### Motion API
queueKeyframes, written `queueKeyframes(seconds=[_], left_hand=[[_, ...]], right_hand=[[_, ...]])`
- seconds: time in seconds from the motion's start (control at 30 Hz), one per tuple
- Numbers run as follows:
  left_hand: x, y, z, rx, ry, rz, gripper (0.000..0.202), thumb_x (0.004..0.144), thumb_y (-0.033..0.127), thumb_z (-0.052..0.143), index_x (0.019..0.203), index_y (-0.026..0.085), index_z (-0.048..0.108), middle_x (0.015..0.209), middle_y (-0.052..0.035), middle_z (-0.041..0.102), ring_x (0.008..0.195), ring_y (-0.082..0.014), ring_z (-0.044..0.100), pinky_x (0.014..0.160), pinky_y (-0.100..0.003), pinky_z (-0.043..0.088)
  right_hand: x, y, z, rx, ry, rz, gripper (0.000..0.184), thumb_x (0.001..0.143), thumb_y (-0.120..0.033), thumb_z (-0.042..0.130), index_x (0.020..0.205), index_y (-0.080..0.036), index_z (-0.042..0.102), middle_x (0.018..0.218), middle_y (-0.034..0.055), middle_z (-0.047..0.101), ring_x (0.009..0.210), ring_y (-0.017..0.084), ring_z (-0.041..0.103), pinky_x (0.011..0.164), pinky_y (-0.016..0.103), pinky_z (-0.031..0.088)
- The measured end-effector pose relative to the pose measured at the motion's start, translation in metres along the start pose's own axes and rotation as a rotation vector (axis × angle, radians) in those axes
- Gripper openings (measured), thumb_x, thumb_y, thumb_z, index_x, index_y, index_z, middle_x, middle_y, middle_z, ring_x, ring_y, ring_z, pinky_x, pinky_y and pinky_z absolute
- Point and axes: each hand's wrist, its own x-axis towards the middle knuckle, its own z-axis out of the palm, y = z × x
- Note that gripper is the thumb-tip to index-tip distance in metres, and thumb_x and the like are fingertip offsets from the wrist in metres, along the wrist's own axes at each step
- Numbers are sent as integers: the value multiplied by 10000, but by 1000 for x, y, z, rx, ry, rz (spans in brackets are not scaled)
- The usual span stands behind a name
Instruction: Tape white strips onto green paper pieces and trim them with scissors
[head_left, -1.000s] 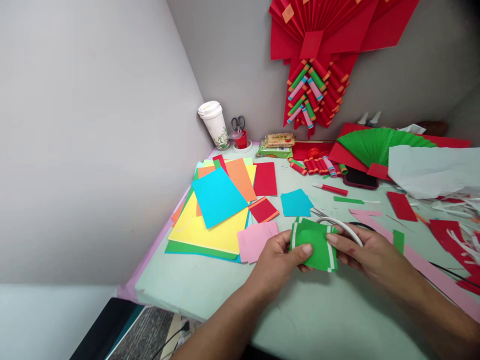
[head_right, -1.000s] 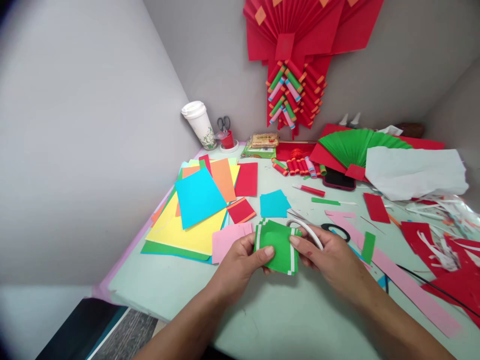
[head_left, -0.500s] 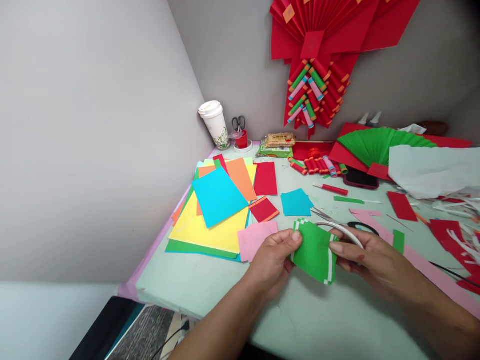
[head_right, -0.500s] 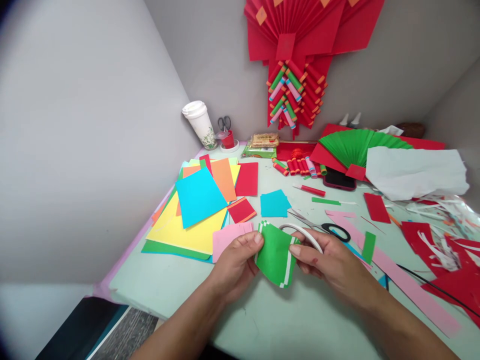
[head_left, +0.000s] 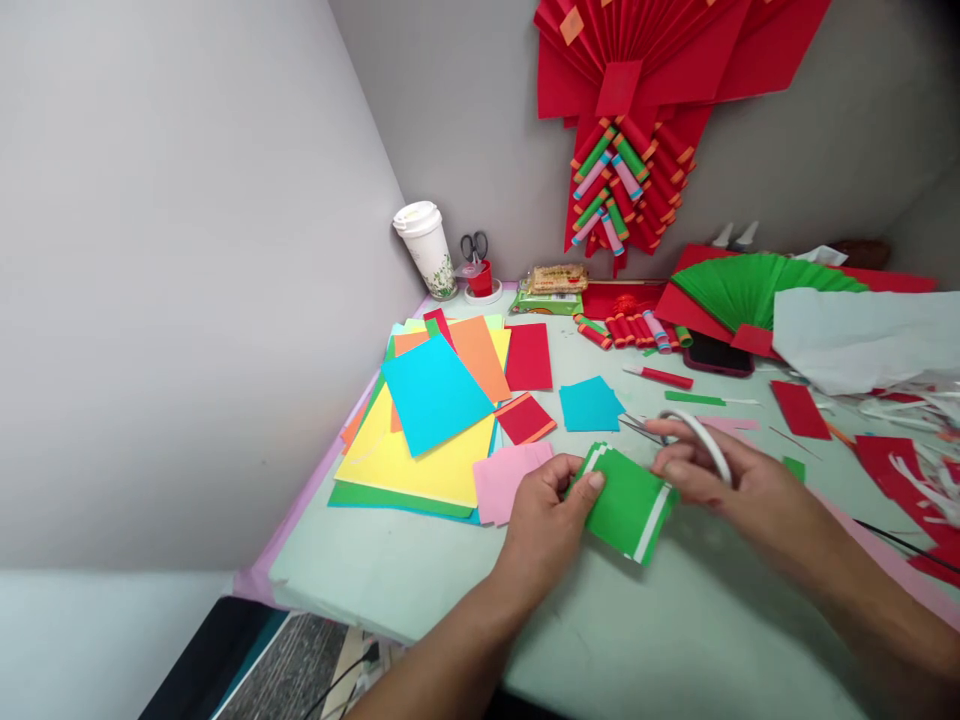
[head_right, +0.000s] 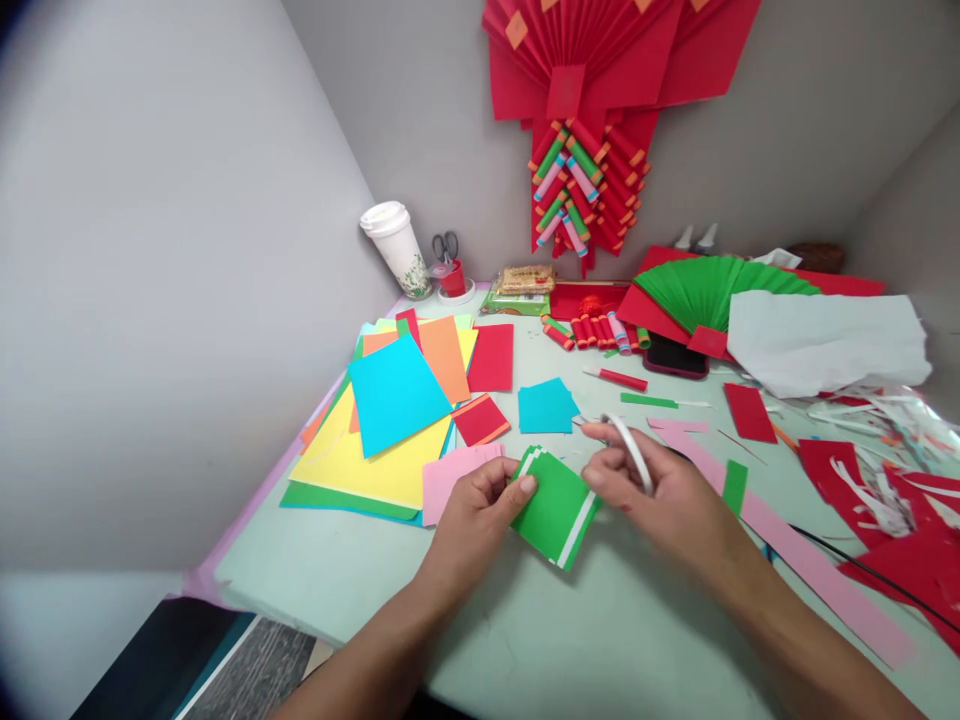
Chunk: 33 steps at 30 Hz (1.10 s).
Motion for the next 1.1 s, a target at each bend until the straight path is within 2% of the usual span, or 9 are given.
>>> queueKeyframes(seconds=[0.13, 0.23, 0.43, 0.6, 0.77, 0.83, 0.93, 1.0, 1.1], left_hand=[[-2, -5, 2, 156, -9, -4, 192, 875, 335, 594, 967, 169, 626, 798, -7, 596, 726, -151, 514, 642, -259, 367], [-4, -6, 3, 317, -38, -17, 119, 869, 314, 591, 843, 199, 573, 671, 38, 497, 641, -134, 436, 582, -258, 296], [-6, 0, 1, 445, -114, -26, 294, 862, 290, 588, 663, 205, 390, 611, 60, 376, 604, -117, 335, 560, -272, 226], [-3, 0, -3, 247, -222, -68, 355, 903, 389, 552, 648, 195, 400, 638, 53, 349, 607, -108, 324, 567, -263, 249], [-2, 2, -4, -290, -366, -253, 357, 789, 457, 722, 902, 129, 637, 795, -15, 565, 705, -127, 489, 676, -260, 362], [-3, 5, -3, -482, -346, -300, 399, 742, 406, 781, 987, 115, 661, 852, -42, 612, 732, -135, 539, 699, -261, 383], [-4, 8, -1, -621, -383, -341, 360, 755, 348, 769, 997, 97, 680, 737, -21, 575, 596, -105, 500, 588, -250, 340], [-5, 6, 2, -673, -434, -364, 296, 778, 328, 735, 961, 103, 677, 657, 10, 510, 527, -91, 450, 545, -252, 307], [-5, 3, 5, -597, -435, -333, 228, 810, 337, 662, 905, 130, 658, 632, 1, 527, 559, -124, 511, 586, -269, 354]], right_hand=[[-4, 2, 9, -38, -157, 35, 478, 822, -429, 673, 1264, -251, 631, 798, -2, 629, 669, 173, 606, 619, 285, 511], [-3, 4, 10, -131, -209, 15, 392, 858, -419, 620, 1219, -270, 651, 792, -10, 635, 690, 177, 612, 639, 290, 509], [-1, 0, 3, -236, -97, 46, 429, 862, -494, 595, 1225, -275, 659, 891, 14, 683, 772, 203, 643, 713, 313, 525], [-1, -1, 1, -76, -196, 24, 494, 870, -504, 604, 1302, -265, 625, 974, 37, 686, 818, 210, 651, 735, 322, 535], [-1, 10, -7, 191, -340, 33, 482, 874, -465, 656, 1317, -278, 632, 1157, 78, 671, 1039, 245, 634, 856, 326, 523], [-2, 12, -11, 246, -353, 37, 463, 875, -437, 660, 1316, -299, 634, 1069, 57, 676, 916, 210, 636, 746, 285, 524], [-6, 4, -11, 212, -346, 32, 475, 837, -401, 700, 1298, -300, 650, 800, -3, 615, 653, 148, 556, 584, 247, 470], [-9, -6, -7, 135, -343, 29, 413, 811, -400, 721, 1207, -280, 711, 772, -1, 621, 621, 148, 545, 565, 253, 459], [-7, -16, -4, 8, -293, 21, 283, 816, -462, 688, 978, -248, 779, 771, 19, 679, 641, 176, 584, 581, 273, 464]])
